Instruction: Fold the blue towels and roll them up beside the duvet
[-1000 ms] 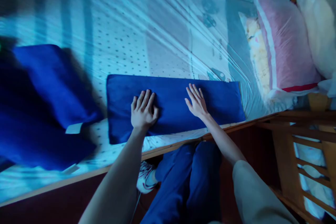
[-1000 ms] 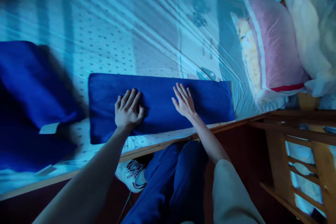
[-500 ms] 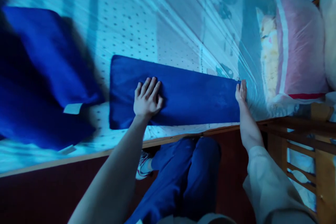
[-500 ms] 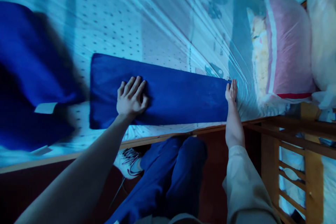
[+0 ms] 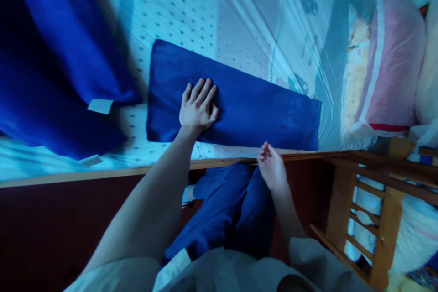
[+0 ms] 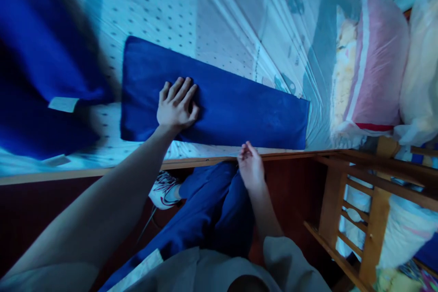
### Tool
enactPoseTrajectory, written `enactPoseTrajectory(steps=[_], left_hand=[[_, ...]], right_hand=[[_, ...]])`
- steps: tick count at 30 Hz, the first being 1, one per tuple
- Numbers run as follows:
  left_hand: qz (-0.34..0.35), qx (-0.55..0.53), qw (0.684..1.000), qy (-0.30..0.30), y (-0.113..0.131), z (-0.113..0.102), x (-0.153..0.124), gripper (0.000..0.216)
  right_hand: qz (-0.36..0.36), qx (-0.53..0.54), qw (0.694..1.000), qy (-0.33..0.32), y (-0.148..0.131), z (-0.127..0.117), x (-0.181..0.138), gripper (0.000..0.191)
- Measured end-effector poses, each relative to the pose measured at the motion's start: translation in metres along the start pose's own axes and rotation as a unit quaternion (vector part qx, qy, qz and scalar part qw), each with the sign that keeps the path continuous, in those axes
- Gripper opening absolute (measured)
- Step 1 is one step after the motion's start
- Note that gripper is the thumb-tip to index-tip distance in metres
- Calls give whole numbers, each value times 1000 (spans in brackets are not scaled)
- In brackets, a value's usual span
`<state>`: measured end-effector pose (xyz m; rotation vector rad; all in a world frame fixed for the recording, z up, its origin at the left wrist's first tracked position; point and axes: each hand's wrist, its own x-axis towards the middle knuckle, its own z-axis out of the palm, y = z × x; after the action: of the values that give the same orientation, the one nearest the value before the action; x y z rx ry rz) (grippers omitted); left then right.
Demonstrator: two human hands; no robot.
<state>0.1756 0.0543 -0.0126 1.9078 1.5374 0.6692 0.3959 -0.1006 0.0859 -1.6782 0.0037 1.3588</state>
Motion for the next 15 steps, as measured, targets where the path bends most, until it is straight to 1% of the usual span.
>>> enactPoseTrajectory(steps=[1, 3, 5, 7, 9, 12, 15], left_hand=[[-1, -4, 1000, 1, 0, 0, 0, 70], [-2, -10, 1000, 3, 1, 0, 0, 70], [-1, -11, 1000, 1, 2, 0, 0, 69], [3, -9, 1000, -2, 1, -1, 0, 69], [4, -5, 1000, -4, 1, -1, 0, 69], [-1, -4, 1000, -8, 0, -1, -2, 70], [-6, 0, 1000, -14, -1, -1, -2, 70]], right_hand=[[39, 42, 998, 7, 10, 7, -6, 9], [76, 100, 991, 48, 25, 21, -8, 7], [86, 124, 983, 108, 35, 33, -4, 9], [84, 125, 977, 151, 42, 40, 1, 11], [74, 122, 976, 166, 46, 43, 4, 13], [66, 123, 977, 162, 51, 43, 9, 14], [61, 144, 972, 174, 56, 47, 15, 10]])
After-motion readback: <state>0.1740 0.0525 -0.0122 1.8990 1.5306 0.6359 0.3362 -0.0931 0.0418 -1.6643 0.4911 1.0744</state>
